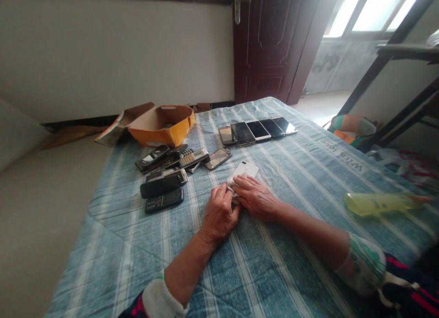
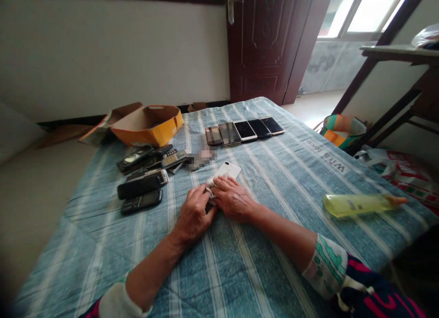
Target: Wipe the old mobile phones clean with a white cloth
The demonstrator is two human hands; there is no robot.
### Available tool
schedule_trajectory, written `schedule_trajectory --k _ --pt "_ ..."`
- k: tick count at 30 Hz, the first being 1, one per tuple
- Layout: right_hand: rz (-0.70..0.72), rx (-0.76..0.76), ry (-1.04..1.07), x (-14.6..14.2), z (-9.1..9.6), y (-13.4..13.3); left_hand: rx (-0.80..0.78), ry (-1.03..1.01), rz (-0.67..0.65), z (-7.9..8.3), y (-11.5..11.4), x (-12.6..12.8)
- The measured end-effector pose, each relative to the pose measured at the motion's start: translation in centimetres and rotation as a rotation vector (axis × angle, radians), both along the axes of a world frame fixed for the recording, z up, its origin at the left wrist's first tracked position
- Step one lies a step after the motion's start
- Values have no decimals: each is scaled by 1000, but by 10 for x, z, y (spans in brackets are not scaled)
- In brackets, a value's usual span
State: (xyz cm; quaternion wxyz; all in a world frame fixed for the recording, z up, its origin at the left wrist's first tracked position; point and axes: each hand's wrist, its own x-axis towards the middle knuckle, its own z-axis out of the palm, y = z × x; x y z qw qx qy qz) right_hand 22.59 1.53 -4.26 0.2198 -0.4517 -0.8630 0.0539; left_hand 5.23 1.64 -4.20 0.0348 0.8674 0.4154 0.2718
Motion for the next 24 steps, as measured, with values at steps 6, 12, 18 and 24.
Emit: schedule_trajectory --k 6,12,18,24 --pt "-243 1 -9 21 -1 27 32 19 22 2 -1 -1" --pt "-296 41 19 23 -7 3 49 17 21 0 0 -3" --pt "-94 59 -39 5 -5 -13 55 -5 -2 -1 2 -4" --pt "-427 -41 -88 33 1 8 65 8 23 -3 2 -3"
